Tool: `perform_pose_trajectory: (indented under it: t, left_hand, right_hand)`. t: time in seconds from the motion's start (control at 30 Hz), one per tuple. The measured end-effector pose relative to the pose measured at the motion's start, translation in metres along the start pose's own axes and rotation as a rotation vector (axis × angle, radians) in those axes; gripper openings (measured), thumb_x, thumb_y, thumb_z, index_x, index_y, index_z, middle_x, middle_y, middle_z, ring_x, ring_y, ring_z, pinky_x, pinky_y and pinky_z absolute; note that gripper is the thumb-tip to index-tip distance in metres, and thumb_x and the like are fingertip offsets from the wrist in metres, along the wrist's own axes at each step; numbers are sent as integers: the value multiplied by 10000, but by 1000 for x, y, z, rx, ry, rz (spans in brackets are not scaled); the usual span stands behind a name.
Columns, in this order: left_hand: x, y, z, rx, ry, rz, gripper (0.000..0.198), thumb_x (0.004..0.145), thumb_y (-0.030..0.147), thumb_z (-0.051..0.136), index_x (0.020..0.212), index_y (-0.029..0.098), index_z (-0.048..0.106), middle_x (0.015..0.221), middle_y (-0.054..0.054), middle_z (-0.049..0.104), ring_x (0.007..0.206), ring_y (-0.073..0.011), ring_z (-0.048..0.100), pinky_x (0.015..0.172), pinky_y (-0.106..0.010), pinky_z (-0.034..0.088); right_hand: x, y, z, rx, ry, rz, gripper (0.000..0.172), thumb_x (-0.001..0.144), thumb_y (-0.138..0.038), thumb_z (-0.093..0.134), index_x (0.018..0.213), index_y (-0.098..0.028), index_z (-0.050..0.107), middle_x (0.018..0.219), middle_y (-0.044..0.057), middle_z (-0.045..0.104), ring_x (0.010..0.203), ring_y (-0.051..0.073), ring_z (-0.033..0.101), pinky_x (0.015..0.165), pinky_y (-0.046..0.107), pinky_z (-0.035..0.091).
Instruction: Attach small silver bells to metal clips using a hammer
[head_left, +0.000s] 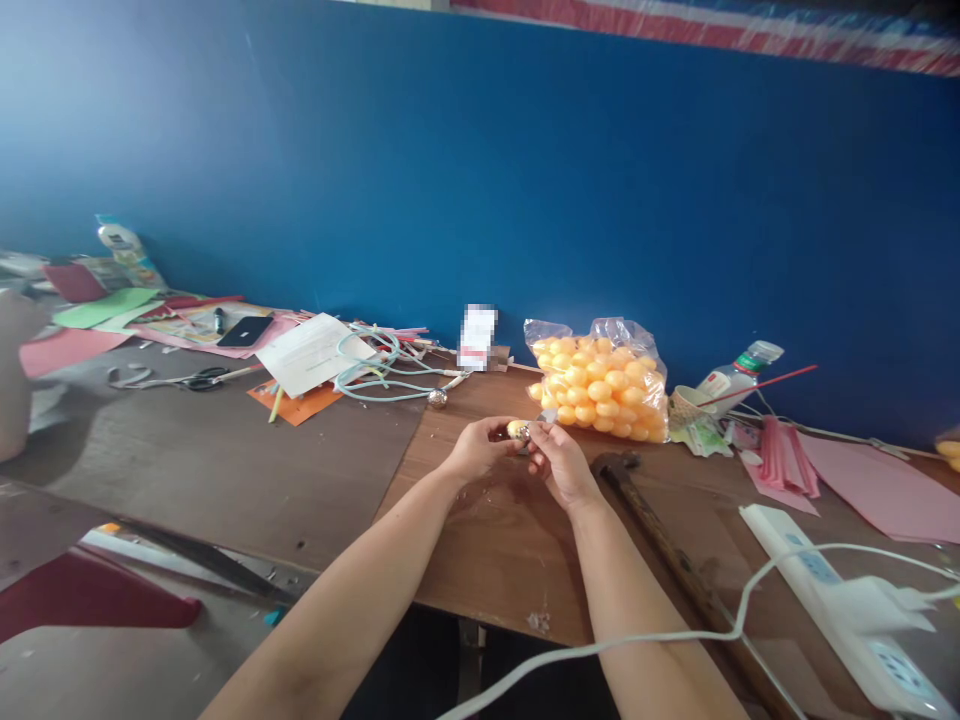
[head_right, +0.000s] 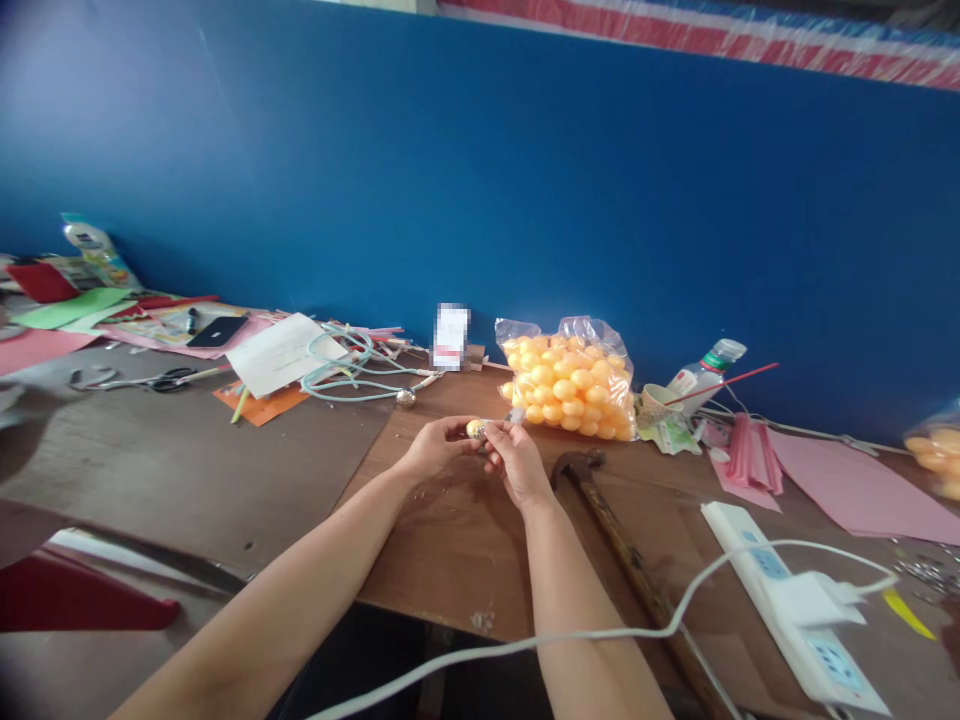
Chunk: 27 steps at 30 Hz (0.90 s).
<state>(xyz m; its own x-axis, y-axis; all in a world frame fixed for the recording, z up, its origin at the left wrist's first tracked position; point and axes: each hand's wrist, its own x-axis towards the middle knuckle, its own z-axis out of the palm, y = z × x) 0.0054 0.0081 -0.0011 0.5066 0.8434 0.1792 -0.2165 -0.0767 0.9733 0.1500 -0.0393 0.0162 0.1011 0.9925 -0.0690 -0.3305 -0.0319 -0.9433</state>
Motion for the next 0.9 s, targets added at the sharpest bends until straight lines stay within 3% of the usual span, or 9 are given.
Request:
perform_pose_trajectory:
  t: [0.4,0.9]
  left_hand:
    - [-3,6,3,159,-3,70,391,712,197,693,1097,129,667,993,-82,704,886,-191,639,806,-295,479]
    - [-6,6,5,171,36,98,367,764,262,674,1109,139,658,1024,-87,697,904,-186,642,830,-302,493]
  right_hand:
    - [-1,1,-1,-125,-52,22,368,681,-418,754,937,-181,636,713,-11,611,498,62,426,410,182,315]
    - [-2,0,0,-118,-12,64,370,674,-459,746,924,-213,631,612,-58,529,445,58,408,400,191,318]
